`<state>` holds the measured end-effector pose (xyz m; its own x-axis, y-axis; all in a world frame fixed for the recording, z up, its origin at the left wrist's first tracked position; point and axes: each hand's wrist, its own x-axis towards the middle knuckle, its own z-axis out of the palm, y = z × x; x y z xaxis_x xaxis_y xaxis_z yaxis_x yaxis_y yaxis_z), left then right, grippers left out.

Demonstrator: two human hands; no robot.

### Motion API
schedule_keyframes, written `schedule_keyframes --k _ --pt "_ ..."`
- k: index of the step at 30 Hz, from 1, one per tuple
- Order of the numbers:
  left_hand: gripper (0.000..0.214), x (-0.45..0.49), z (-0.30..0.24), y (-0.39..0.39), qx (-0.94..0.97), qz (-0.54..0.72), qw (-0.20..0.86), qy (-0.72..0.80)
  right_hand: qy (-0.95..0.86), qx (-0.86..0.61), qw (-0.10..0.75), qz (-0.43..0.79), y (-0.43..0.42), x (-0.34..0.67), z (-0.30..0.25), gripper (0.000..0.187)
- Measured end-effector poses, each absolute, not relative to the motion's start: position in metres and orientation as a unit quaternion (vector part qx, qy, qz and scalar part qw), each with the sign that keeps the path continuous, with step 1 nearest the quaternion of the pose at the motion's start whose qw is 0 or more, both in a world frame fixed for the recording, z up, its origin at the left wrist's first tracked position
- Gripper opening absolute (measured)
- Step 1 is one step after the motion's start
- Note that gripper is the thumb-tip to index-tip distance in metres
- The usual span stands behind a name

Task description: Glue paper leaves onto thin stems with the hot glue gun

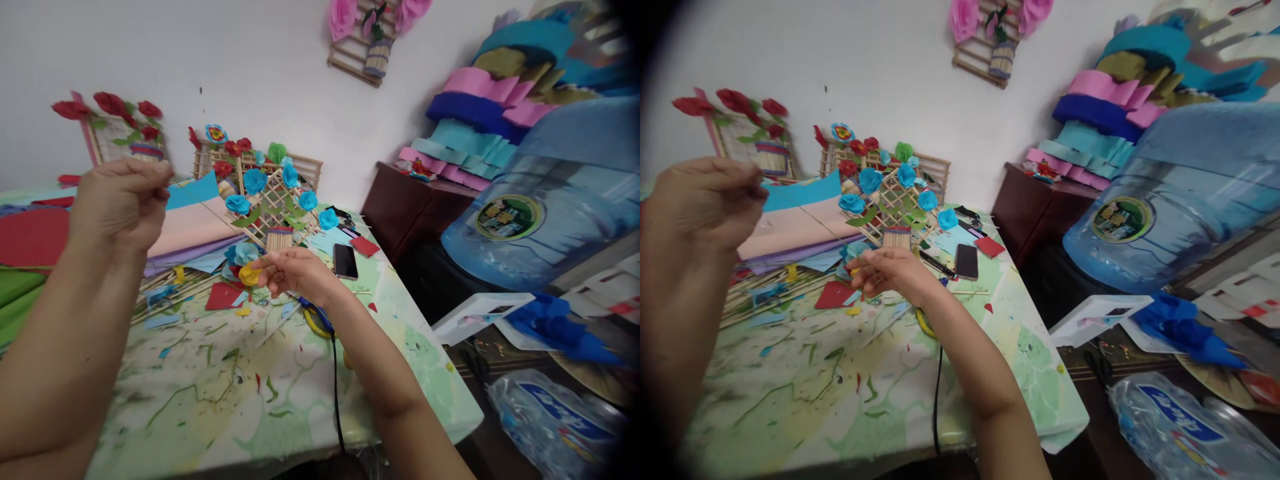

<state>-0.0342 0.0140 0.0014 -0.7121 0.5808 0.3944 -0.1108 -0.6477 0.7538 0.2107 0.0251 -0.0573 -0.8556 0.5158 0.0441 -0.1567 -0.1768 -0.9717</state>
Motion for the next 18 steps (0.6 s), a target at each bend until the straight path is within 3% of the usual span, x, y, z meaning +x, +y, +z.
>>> schedule_keyframes --k 4,18 --pt "0.017 -0.033 0.0 0.012 0.331 0.823 0.231 0.399 -0.631 -0.164 0.224 0.724 0.024 0.211 -0.058 0.021" --pt "0.012 -0.021 -0.001 0.003 0.378 0.79 0.314 0.366 -0.701 -0.287 0.274 0.593 0.017 0.201 -0.055 0.016"
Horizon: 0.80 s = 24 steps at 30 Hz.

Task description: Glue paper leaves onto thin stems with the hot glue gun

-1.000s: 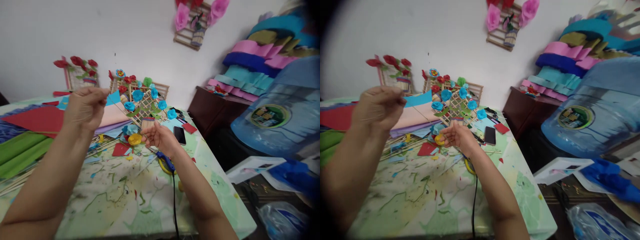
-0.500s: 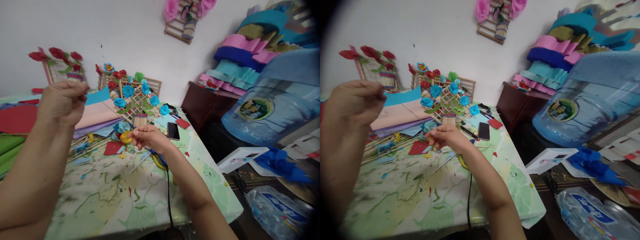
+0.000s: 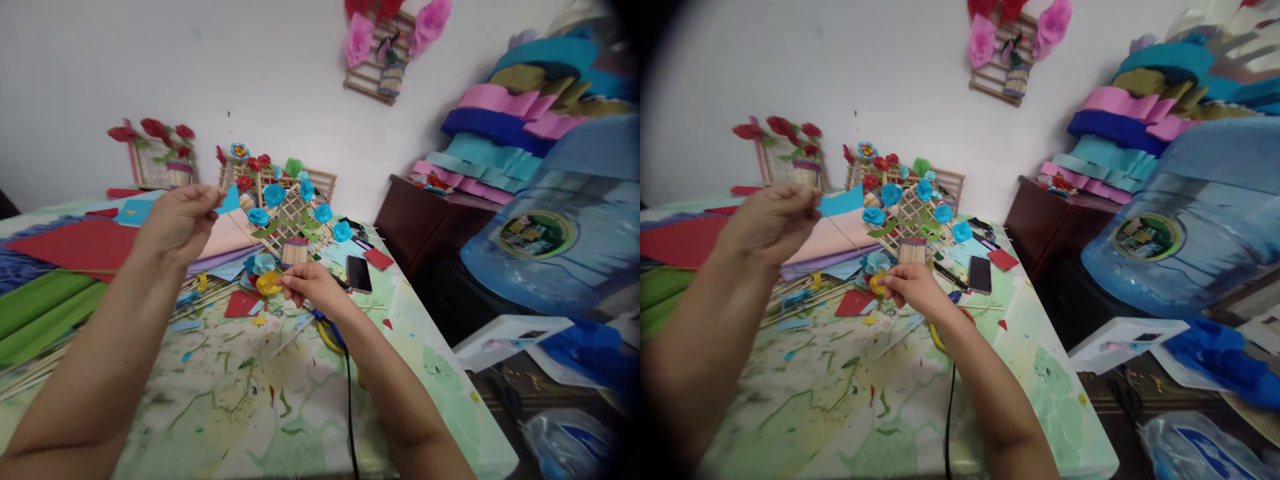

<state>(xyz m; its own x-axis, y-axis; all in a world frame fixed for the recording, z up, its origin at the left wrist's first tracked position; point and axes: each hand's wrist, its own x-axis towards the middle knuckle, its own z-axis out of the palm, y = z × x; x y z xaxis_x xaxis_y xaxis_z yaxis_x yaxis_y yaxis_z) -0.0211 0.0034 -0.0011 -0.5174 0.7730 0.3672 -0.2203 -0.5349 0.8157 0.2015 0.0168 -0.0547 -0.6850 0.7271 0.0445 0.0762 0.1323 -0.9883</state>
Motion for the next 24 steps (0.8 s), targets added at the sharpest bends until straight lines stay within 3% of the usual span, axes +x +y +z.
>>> schedule_keyframes --k 5,11,18,21,24 --pt "0.008 -0.008 -0.001 0.0 0.38 0.793 0.309 0.361 -0.722 -0.323 0.276 0.546 0.025 0.197 -0.067 0.018" --pt "0.022 0.005 -0.008 -0.003 0.447 0.75 0.327 0.362 -0.701 -0.325 0.306 0.556 0.029 0.195 -0.071 0.013" --pt "0.026 0.019 -0.026 0.003 0.53 0.641 0.353 0.428 -0.688 -0.308 0.371 0.542 0.03 0.197 -0.068 0.026" --pt "0.023 0.007 -0.007 -0.016 0.514 0.714 0.277 0.385 -0.689 -0.307 0.432 0.495 0.033 0.201 -0.064 0.027" --pt "0.017 -0.018 0.027 -0.049 0.49 0.776 0.102 0.384 -0.681 -0.324 0.481 0.447 0.035 0.205 -0.059 0.024"
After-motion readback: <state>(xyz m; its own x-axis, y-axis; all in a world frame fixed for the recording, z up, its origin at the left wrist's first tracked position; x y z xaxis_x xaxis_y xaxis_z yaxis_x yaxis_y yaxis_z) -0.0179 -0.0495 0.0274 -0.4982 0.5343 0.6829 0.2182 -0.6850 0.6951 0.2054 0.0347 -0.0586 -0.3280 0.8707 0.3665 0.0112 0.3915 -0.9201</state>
